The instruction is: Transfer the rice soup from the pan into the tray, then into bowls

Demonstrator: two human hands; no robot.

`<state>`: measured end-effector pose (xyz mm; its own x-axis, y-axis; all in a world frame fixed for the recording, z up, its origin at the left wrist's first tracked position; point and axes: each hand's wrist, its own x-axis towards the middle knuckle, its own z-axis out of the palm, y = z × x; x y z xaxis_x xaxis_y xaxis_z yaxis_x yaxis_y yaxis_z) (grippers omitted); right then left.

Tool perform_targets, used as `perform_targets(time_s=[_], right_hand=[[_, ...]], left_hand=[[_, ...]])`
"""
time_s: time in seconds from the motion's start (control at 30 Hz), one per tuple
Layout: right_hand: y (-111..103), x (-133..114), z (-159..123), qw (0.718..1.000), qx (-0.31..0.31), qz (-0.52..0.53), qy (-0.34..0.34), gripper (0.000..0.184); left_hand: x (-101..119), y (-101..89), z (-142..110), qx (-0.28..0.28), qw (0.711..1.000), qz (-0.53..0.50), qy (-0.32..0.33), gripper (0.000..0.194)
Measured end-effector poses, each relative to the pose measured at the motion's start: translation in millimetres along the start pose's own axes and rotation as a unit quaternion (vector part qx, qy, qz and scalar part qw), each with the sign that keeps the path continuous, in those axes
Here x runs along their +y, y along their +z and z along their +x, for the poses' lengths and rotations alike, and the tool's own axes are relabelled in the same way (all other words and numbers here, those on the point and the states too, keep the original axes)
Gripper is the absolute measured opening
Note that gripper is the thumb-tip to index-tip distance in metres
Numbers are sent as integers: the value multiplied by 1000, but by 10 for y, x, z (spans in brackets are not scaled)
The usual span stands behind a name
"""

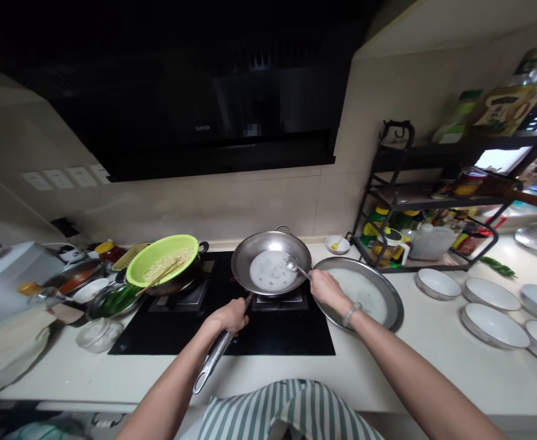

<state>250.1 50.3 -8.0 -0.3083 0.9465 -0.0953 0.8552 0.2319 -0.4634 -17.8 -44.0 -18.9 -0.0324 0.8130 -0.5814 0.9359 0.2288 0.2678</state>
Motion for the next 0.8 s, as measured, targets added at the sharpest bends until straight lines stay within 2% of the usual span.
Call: perform_targets(time_s=[0.13, 0.27, 0.33, 0.47, 0.63, 0.8], right_hand=[[95, -134, 134, 997, -35, 62, 24, 20], [110, -205, 99, 980, -81, 163, 76, 19], [84, -223, 50, 961, -90, 236, 112, 19], [15, -235, -53, 896, -95, 397, 177, 25], [-17, -212, -128, 884, -84, 426, 173, 19], [-6, -167, -159, 877, -80, 439, 176, 21]], left_hand=[[18, -8, -29, -4, 1000, -14, 2, 29], [32, -24, -55, -2, 1000, -9, 2, 29], [32, -28, -58, 3, 1000, -9, 4, 29], [27, -29, -48, 5, 1000, -1, 6, 32], [15, -18, -24, 6, 1000, 8, 8, 33], [5, -9, -13, 7, 1000, 10, 10, 30]])
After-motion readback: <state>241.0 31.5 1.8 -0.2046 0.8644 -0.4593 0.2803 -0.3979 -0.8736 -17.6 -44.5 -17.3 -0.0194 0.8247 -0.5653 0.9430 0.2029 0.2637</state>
